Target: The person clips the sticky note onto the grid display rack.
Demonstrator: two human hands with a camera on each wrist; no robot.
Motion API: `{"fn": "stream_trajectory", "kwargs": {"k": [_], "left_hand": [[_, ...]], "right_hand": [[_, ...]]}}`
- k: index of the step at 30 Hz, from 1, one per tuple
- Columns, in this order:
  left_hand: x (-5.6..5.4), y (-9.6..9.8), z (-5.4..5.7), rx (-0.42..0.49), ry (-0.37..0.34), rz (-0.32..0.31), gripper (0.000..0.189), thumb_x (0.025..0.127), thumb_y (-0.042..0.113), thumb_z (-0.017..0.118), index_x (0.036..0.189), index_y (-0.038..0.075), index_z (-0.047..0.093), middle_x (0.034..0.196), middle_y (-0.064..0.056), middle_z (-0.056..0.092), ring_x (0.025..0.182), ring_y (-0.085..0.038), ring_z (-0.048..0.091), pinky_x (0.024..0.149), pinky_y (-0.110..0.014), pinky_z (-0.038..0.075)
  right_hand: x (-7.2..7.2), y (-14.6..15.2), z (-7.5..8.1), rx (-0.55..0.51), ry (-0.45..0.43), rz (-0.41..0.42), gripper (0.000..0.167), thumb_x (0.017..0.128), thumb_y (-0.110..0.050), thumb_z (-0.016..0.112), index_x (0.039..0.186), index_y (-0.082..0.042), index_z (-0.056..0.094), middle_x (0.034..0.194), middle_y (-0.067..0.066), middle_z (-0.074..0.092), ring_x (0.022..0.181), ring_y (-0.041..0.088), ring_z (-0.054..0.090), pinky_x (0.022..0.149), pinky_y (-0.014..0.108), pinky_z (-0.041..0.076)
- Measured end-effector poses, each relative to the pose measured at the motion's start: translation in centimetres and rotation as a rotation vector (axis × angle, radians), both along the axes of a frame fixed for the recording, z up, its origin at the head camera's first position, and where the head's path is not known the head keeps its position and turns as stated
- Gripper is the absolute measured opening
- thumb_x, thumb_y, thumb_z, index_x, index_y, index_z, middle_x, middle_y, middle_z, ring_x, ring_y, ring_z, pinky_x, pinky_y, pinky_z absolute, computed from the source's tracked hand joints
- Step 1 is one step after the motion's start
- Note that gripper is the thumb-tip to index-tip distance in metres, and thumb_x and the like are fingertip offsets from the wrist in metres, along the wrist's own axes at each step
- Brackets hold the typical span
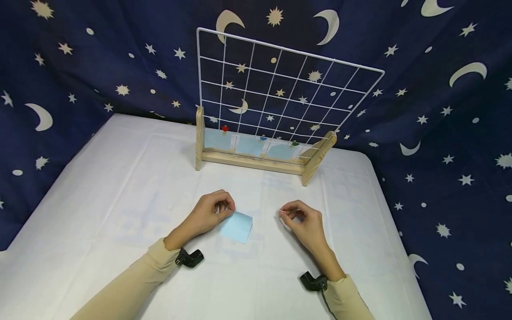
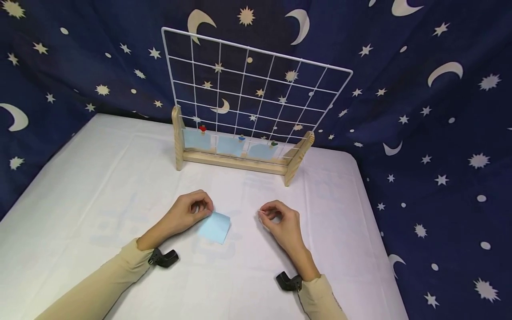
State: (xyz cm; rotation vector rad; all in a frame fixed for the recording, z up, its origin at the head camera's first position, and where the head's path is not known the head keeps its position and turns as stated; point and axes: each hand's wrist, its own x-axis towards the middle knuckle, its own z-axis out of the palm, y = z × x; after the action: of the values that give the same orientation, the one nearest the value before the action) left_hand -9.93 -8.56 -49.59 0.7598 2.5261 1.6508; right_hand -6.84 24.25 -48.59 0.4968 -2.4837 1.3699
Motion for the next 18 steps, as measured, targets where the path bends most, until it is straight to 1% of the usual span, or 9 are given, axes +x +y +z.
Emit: {"fn": "stream_trajectory", "kwargs": {"k": [4, 8, 14, 18], "left_hand": [[-0.3, 0.0, 0.0, 0.017, 0.009, 0.011, 0.015, 0.093, 0.005, 0.08, 0.092, 0.018, 0.074, 0.086, 0.008, 0.065, 0.072, -0.01, 0.057, 0.061, -0.023, 0.044], [-0.7, 0.2, 0.2, 0.037, 0.029, 0.028, 0.016, 0.093, 0.004, 0.079, 0.093, 0.018, 0.072, 0.089, 0.005, 0.064, 0.073, -0.012, 0.056, 0.062, -0.023, 0.045], [-1.5, 0.6, 1.1, 0.029, 0.047, 0.054, 0.014, 0.096, 0.005, 0.077, 0.095, 0.018, 0.07, 0.094, 0.002, 0.063, 0.078, -0.014, 0.058, 0.064, -0.024, 0.046], [-2.0, 0.5, 1.7, 0.011, 0.062, 0.086, 0.014, 0.095, 0.003, 0.076, 0.094, 0.015, 0.071, 0.091, 0.001, 0.063, 0.078, -0.015, 0.059, 0.065, -0.025, 0.047]], "right_hand": [[0.0, -0.2, 0.2, -0.007, 0.0, -0.015, 0.011, 0.092, -0.007, 0.081, 0.099, -0.013, 0.075, 0.088, 0.002, 0.076, 0.07, 0.021, 0.07, 0.06, 0.022, 0.055], [0.1, -0.5, 0.5, -0.005, 0.002, -0.033, 0.009, 0.093, -0.008, 0.08, 0.099, -0.011, 0.075, 0.085, 0.003, 0.076, 0.069, 0.022, 0.07, 0.06, 0.022, 0.056], [-0.2, -1.0, 1.2, -0.006, 0.041, -0.049, 0.012, 0.093, -0.005, 0.08, 0.102, -0.008, 0.075, 0.086, 0.006, 0.075, 0.07, 0.022, 0.069, 0.063, 0.02, 0.056], [-0.7, -1.8, 1.5, -0.025, 0.038, -0.023, 0.012, 0.093, -0.006, 0.081, 0.103, -0.009, 0.076, 0.087, 0.006, 0.076, 0.071, 0.022, 0.069, 0.064, 0.02, 0.056]]}}
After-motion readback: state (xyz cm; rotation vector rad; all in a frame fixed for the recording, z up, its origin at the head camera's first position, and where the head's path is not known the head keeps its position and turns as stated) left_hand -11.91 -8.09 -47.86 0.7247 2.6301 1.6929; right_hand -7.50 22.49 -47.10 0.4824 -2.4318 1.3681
